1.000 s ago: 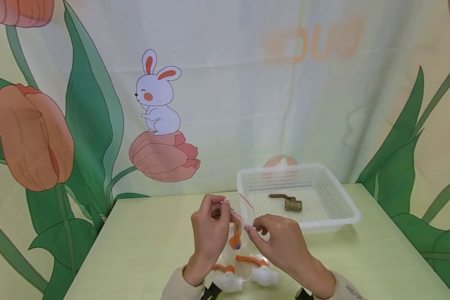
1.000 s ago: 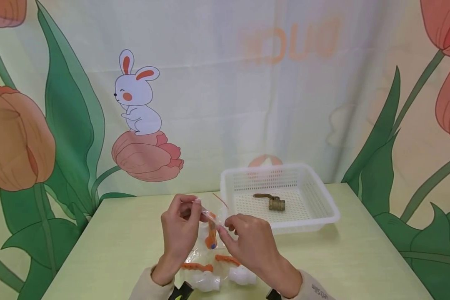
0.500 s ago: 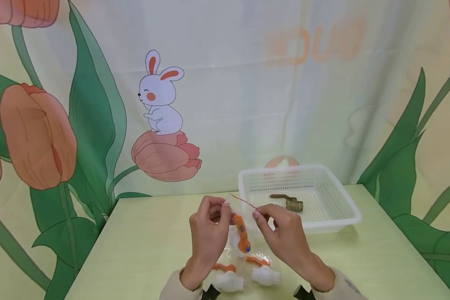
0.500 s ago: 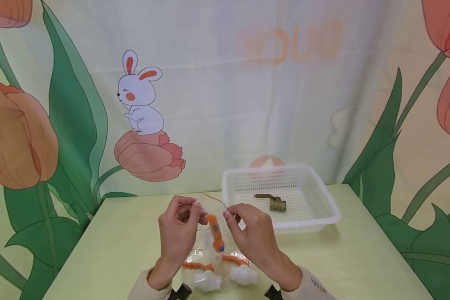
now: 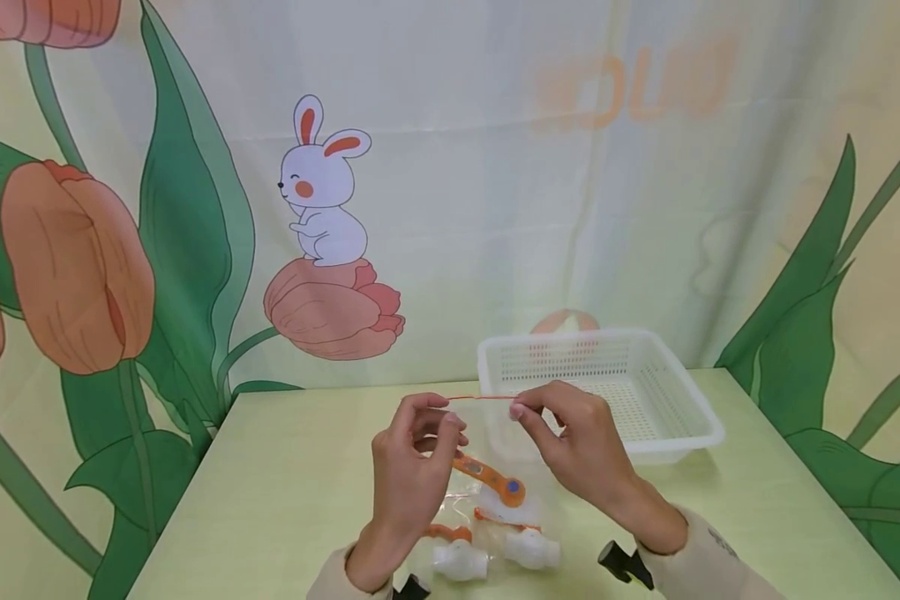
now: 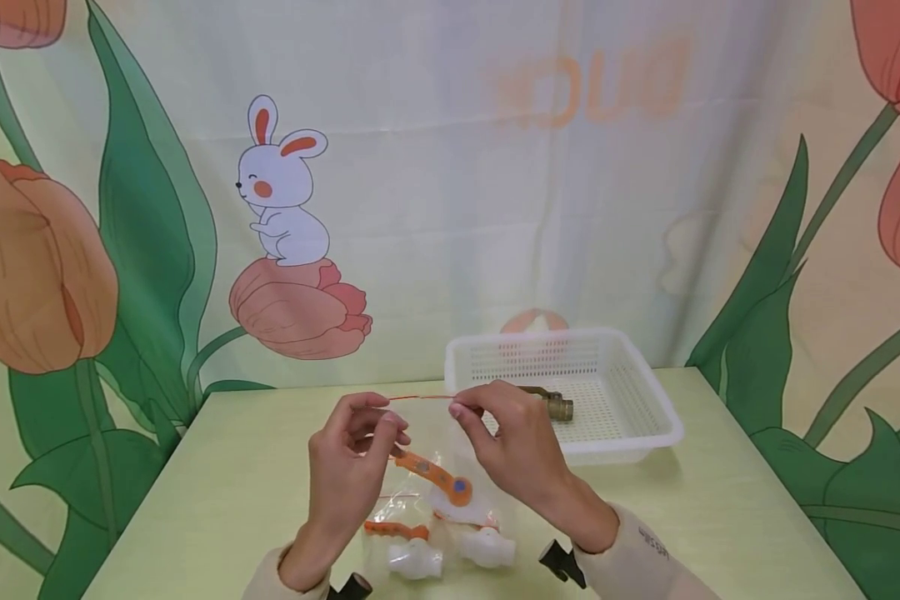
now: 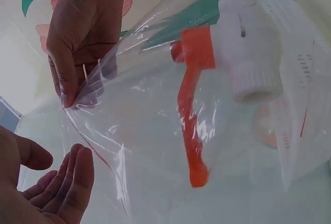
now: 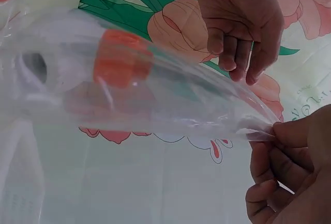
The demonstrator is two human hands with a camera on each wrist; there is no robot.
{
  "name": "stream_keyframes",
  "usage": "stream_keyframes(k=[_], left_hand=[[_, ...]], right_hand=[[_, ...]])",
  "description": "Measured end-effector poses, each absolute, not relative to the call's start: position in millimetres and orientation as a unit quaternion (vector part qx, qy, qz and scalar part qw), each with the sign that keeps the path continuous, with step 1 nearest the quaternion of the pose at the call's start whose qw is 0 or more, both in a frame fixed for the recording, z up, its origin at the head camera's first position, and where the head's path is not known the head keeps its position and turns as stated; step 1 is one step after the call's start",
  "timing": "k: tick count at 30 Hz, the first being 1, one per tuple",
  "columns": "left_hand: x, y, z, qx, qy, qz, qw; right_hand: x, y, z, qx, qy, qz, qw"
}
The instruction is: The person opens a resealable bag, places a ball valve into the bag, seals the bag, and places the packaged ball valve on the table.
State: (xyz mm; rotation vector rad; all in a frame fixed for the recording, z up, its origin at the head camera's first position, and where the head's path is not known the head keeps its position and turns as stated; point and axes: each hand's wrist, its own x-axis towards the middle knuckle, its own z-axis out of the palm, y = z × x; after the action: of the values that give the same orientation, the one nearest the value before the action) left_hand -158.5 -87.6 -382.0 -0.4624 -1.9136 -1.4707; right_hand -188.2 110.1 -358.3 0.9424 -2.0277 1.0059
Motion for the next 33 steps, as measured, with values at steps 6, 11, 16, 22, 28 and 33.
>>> stream_keyframes(k=[6,11,16,22,28,33], left_hand=[[-161.5,-94.2,-376.6,-0.224,-0.771,-0.462,0.378],[-163.8,-95.0,-364.5,-0.272,-0.799,-0.391,0.368],[-166.0,-91.8,-357.8,-0.29,-0.83,-0.353,0.319],[-171.7,-89.1,-356.5,-0.31,-0.839,-0.342,0.29],[-175.9,-88.4,-356.4,-0.33,-0.832,-0.367,0.252],[-178.3,-87.5,-356.9,-0.344,-0.829,-0.376,0.23]], right_hand=[[-189.6,116.1,-355.4,0.373,-0.788,0.366,0.324],[-191.7,119.3,-354.4,0.38,-0.79,0.35,0.33],[-192.0,120.5,-353.0,0.382,-0.798,0.337,0.322],[-192.6,121.6,-354.7,0.395,-0.798,0.333,0.309],[-192.1,122.3,-354.2,0.401,-0.795,0.342,0.301],[-191.4,123.0,-352.9,0.402,-0.796,0.344,0.295]])
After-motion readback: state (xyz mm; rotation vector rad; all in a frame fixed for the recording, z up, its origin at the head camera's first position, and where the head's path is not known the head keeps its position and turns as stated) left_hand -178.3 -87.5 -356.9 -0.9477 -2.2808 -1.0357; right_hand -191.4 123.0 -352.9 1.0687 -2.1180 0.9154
